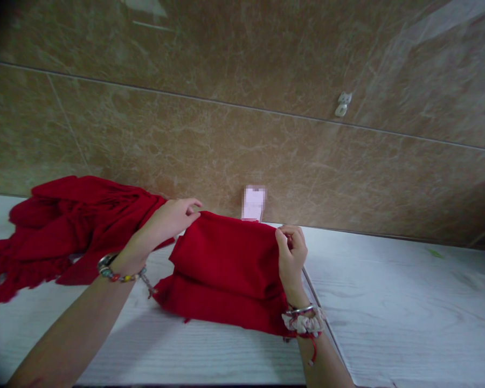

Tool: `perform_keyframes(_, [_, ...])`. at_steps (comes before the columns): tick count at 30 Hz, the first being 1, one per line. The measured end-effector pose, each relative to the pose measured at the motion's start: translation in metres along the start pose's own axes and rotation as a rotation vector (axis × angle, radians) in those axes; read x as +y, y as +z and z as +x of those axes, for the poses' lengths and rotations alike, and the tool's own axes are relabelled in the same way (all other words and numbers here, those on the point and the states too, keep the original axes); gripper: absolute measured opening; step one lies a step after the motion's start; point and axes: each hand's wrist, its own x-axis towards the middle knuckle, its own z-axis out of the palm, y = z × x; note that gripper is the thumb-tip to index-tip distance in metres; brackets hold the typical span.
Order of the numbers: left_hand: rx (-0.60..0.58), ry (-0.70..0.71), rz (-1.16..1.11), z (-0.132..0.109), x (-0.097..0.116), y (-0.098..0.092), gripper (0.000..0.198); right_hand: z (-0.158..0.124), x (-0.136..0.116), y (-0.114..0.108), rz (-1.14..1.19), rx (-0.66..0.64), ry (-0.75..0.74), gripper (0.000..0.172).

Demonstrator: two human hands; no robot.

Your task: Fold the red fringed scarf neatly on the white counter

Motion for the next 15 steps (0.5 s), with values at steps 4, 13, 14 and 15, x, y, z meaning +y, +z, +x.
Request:
perform_keyframes(4, [-0.173,0.121,-0.168,-0.008,0.002,-0.019,0.024,-0.001,-0.002,0.0,0.079,-0.218,0.013,0.021])
perform_keyframes(13, [-0.336,0.087,0.11,0.005,-0.008,0.015,0.023,-0.003,0.01,0.008,-0.107,-0.543,0.036,0.013])
perform_keyframes(14, [-0.376,0.104,0.083,0.006,-0.007,0.019,0.023,-0.005,0.011,0.009,-0.126,-0.63,0.028,0.014])
perform_keyframes(15, [-0.418,0.132,0.048,0.006,-0.005,0.021,0.023,-0.007,0.013,0.01,-0.145,-0.716,0.017,0.016])
